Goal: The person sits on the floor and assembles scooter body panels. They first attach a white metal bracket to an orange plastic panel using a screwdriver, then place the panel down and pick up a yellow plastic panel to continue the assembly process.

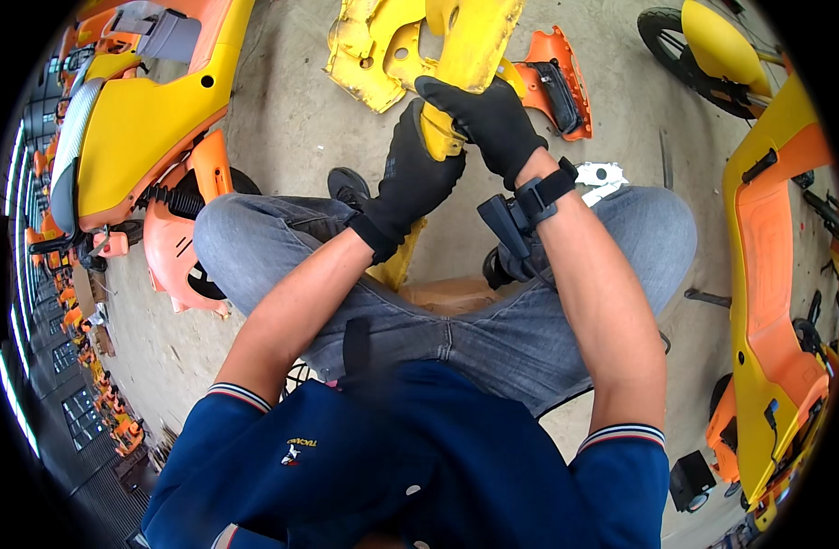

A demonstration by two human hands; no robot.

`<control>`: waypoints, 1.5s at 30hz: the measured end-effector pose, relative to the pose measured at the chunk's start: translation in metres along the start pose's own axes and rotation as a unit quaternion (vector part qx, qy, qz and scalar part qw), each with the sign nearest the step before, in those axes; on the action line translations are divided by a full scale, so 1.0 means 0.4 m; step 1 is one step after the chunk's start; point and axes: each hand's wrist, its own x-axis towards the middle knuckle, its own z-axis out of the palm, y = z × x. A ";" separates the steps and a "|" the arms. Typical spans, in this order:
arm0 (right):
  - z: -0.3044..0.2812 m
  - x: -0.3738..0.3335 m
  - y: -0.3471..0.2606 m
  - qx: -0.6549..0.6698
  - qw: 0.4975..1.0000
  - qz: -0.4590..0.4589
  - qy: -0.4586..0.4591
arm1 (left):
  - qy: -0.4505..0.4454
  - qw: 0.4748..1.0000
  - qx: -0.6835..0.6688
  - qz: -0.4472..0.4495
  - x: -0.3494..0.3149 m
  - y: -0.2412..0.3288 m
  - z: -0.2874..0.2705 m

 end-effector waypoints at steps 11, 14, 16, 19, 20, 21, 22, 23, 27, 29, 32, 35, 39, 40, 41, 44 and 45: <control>0.009 -0.003 0.003 0.034 0.999 -0.016 -0.025 | 0.001 0.999 -0.003 0.053 0.030 0.046 -0.022; 0.011 -0.003 0.010 0.028 0.999 -0.021 -0.031 | 0.005 0.999 0.004 0.050 0.031 0.046 -0.024; 0.011 -0.007 0.009 0.024 0.999 -0.020 -0.034 | 0.002 0.999 0.013 0.036 0.028 0.043 -0.022; 0.013 -0.005 0.027 0.022 0.999 -0.029 -0.035 | 0.006 1.000 0.013 0.024 0.025 0.046 -0.024; 0.011 -0.003 0.031 0.009 0.999 -0.033 -0.034 | 0.006 1.000 0.013 0.020 0.024 0.048 -0.023; 0.007 0.000 0.035 -0.004 0.999 -0.036 -0.034 | 0.002 1.000 0.015 0.013 0.024 0.049 -0.021; 0.005 0.002 0.036 -0.016 0.999 -0.040 -0.034 | -0.001 1.000 0.017 0.005 0.023 0.049 -0.020; 0.004 0.002 0.035 -0.039 0.998 -0.042 -0.040 | -0.001 1.000 0.021 0.010 0.022 0.047 -0.020; -0.009 0.009 0.033 -0.109 0.993 -0.027 -0.037 | 0.002 1.000 0.012 0.018 0.021 0.034 -0.011; -0.015 0.014 0.042 -0.112 0.993 -0.015 -0.023 | -0.001 1.000 0.005 0.020 0.020 0.026 -0.006; -0.021 0.017 0.050 -0.101 0.995 -0.018 -0.016 | -0.010 0.999 -0.011 0.029 0.017 0.013 -0.001; -0.028 0.017 0.045 -0.100 0.994 -0.035 -0.032 | -0.028 0.997 -0.055 0.037 0.019 0.013 0.002; -0.026 0.009 0.030 -0.087 0.995 -0.026 -0.045 | -0.091 0.991 -0.101 -0.017 0.024 0.026 -0.023; -0.026 0.008 0.027 -0.095 0.994 -0.026 -0.048 | -0.110 0.987 -0.111 -0.041 0.023 0.028 -0.030; -0.027 0.008 0.022 -0.101 0.993 -0.026 -0.051 | -0.121 0.984 -0.119 -0.056 0.023 0.024 -0.033; -0.030 0.006 0.011 -0.104 0.993 -0.027 -0.057 | -0.154 0.974 -0.149 -0.077 0.032 0.030 -0.045; -0.030 0.006 0.010 -0.097 0.993 -0.026 -0.058 | -0.165 0.970 -0.164 -0.069 0.038 0.036 -0.051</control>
